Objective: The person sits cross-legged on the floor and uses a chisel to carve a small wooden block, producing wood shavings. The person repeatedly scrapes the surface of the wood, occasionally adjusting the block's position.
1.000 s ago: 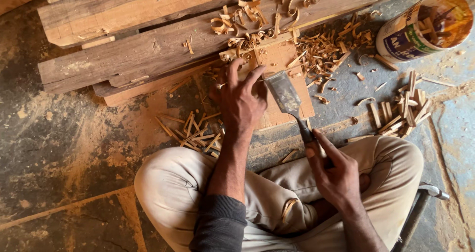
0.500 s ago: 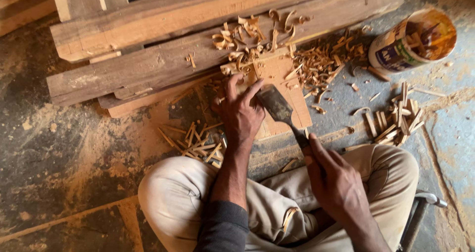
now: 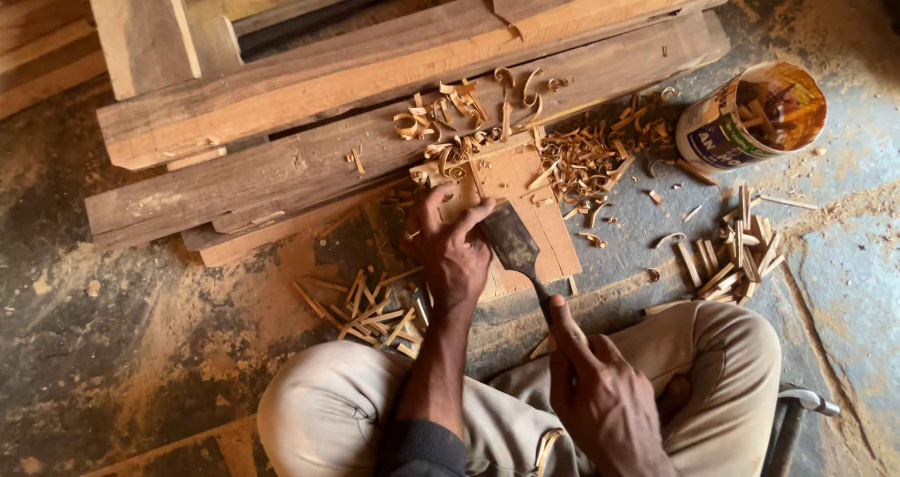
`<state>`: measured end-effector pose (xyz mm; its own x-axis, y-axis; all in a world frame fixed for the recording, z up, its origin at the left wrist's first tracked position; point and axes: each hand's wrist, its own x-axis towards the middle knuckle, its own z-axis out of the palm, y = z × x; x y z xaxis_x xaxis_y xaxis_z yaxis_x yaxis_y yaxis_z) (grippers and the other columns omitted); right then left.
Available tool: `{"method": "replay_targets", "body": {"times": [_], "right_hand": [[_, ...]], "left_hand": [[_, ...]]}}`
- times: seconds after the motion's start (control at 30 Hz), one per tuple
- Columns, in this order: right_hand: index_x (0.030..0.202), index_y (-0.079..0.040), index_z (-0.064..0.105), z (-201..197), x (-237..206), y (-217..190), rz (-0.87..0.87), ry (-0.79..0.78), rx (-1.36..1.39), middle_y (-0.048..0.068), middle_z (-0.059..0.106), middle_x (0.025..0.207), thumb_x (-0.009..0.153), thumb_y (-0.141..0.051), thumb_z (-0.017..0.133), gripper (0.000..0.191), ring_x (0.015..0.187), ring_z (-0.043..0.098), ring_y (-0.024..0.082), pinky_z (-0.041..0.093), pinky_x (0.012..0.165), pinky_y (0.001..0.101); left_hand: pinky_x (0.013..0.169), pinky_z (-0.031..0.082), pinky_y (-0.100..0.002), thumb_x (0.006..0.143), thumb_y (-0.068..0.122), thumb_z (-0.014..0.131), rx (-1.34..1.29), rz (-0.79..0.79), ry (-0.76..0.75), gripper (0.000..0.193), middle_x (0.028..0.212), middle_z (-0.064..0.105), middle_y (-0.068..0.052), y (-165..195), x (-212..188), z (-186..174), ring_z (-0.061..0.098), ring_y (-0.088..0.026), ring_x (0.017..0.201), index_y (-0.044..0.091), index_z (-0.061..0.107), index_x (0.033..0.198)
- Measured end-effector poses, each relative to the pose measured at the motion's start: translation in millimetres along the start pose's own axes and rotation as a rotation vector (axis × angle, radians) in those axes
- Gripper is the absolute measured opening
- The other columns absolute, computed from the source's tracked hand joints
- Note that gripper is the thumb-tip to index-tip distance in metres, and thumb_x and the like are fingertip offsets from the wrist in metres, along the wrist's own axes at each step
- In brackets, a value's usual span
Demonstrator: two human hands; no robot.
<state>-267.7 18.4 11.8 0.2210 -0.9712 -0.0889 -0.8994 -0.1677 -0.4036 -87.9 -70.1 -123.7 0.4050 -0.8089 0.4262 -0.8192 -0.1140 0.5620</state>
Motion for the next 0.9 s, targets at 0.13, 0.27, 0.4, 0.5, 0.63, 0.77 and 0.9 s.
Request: {"method": "replay_targets", "body": {"times": [0.13,0.27,0.4,0.5,0.63,0.77,0.9], "right_hand": [[0.151,-0.025,0.049,20,-1,0,0.027,0.037,0.007,0.015,0.064,0.064,0.094,-0.028,0.06,0.058,0.046,0.063,0.032,0.052,0.042,0.0494],[0.15,-0.022,0.047,33,16,-4,0.031,0.061,0.043,0.018,0.066,0.067,0.095,-0.028,0.059,0.057,0.047,0.063,0.037,0.05,0.042,0.0522],[0.152,-0.026,0.046,34,45,-14,0.083,-0.057,-0.052,0.022,0.067,0.067,0.097,-0.032,0.057,0.056,0.051,0.065,0.041,0.052,0.046,0.0538],[0.152,-0.028,0.045,25,52,-17,0.095,-0.064,-0.013,0.023,0.068,0.07,0.096,-0.033,0.056,0.057,0.05,0.066,0.041,0.053,0.045,0.0529],[0.15,-0.033,0.048,9,28,-12,0.142,-0.086,-0.012,0.02,0.069,0.074,0.095,-0.032,0.057,0.056,0.058,0.068,0.04,0.053,0.05,0.0526],[0.145,-0.03,0.054,-1,6,-2,0.082,0.059,0.042,0.015,0.071,0.077,0.093,-0.031,0.061,0.053,0.064,0.069,0.037,0.053,0.053,0.0511],[0.141,-0.03,0.06,-4,3,3,0.124,0.031,0.048,0.016,0.069,0.074,0.094,-0.031,0.062,0.048,0.061,0.069,0.036,0.053,0.051,0.0486]], "left_hand": [[0.114,0.044,-0.047,0.078,0.007,0.093,-0.294,-0.01,0.102,0.036,0.137,0.052,0.002,-5,0,16,0.053,-0.022,0.133,0.032,0.074,0.096],[0.102,0.051,-0.039,0.076,0.004,0.085,-0.37,-0.13,-0.063,0.034,0.133,0.051,-0.003,-8,-3,16,0.053,-0.027,0.128,0.029,0.073,0.094],[0.105,0.039,-0.05,0.079,0.013,0.093,-0.242,-0.064,0.046,0.029,0.125,0.053,-0.003,0,3,4,0.056,-0.025,0.121,0.025,0.069,0.09],[0.105,0.038,-0.053,0.073,0.009,0.09,-0.189,-0.081,-0.009,0.037,0.126,0.049,-0.007,7,8,-8,0.051,-0.029,0.126,0.029,0.074,0.101],[0.108,0.035,-0.055,0.072,0.017,0.093,-0.345,-0.187,-0.017,0.054,0.136,0.046,-0.01,11,10,-11,0.045,-0.033,0.133,0.019,0.064,0.117],[0.115,0.033,-0.057,0.077,0.019,0.093,-0.258,-0.12,0.026,0.051,0.14,0.046,-0.008,7,10,-3,0.046,-0.03,0.137,0.019,0.064,0.119],[0.115,0.031,-0.06,0.073,0.017,0.093,-0.249,-0.114,0.02,0.048,0.14,0.046,-0.011,4,9,1,0.046,-0.03,0.137,0.02,0.065,0.112]]}}
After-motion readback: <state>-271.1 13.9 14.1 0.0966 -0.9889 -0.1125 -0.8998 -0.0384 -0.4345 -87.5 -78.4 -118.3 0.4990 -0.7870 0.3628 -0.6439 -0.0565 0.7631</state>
